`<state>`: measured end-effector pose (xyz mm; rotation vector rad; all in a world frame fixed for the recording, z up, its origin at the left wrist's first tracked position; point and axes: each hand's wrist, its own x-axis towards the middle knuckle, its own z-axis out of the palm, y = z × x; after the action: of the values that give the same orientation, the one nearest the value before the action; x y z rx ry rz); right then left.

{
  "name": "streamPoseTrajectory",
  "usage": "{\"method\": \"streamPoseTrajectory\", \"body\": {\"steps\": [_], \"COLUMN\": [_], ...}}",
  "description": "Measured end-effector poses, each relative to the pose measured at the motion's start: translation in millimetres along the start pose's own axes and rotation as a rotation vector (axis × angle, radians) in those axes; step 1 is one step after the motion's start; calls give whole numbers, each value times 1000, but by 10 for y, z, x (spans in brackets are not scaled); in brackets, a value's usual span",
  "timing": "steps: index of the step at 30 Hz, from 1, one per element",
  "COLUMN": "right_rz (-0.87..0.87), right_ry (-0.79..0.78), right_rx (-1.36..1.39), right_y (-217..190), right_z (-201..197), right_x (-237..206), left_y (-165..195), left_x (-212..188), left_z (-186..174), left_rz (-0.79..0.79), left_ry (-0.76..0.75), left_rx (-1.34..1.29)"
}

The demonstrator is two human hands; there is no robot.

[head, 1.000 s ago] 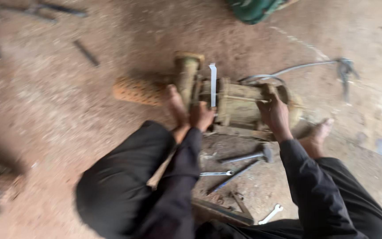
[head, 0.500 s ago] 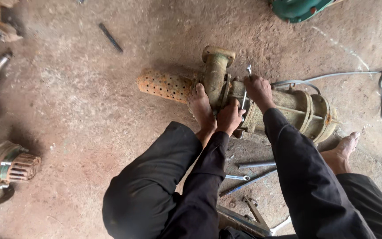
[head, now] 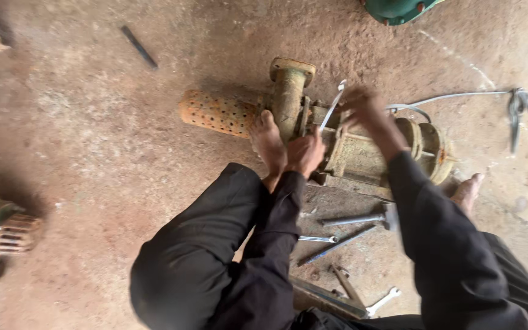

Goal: The person sits on the floor and uses a wrench to tighten bolts on a large, rusty water pump. They systematically work around the flange, adjusting the tool and applying force to secure the components.

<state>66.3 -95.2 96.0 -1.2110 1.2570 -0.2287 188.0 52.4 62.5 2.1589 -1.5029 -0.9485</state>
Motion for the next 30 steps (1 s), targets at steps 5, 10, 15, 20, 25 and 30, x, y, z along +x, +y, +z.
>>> {"method": "streamPoseTrajectory", "body": {"steps": [5,10,15,20,25,30], "right_rz": [-362,-87,384,367,159,-150], "right_ry": [627,875,510,469,524,308], "right_rx": [-275,-1106,-1040,-958,-659,-13], "right_y": [657,1881,2486,2559,2219,1200], "right_z": [-1024,-1720,-1194,-910,-965,-497], "right_x": [-914,-1961,-2463,-2657,-2627,-2465], "left_y": [14,-54,-244,-75,163,148], "left_x": [-114,-359,-497,-621,-638,-544], "left_z": [-29,81,53,85,140,137], "left_rz": [-44,-157,-72,-31,-445,225], "left_ry": [383,537,589,552,249,586], "left_rx": [-1,-307,-256,-88,-692,88]}}
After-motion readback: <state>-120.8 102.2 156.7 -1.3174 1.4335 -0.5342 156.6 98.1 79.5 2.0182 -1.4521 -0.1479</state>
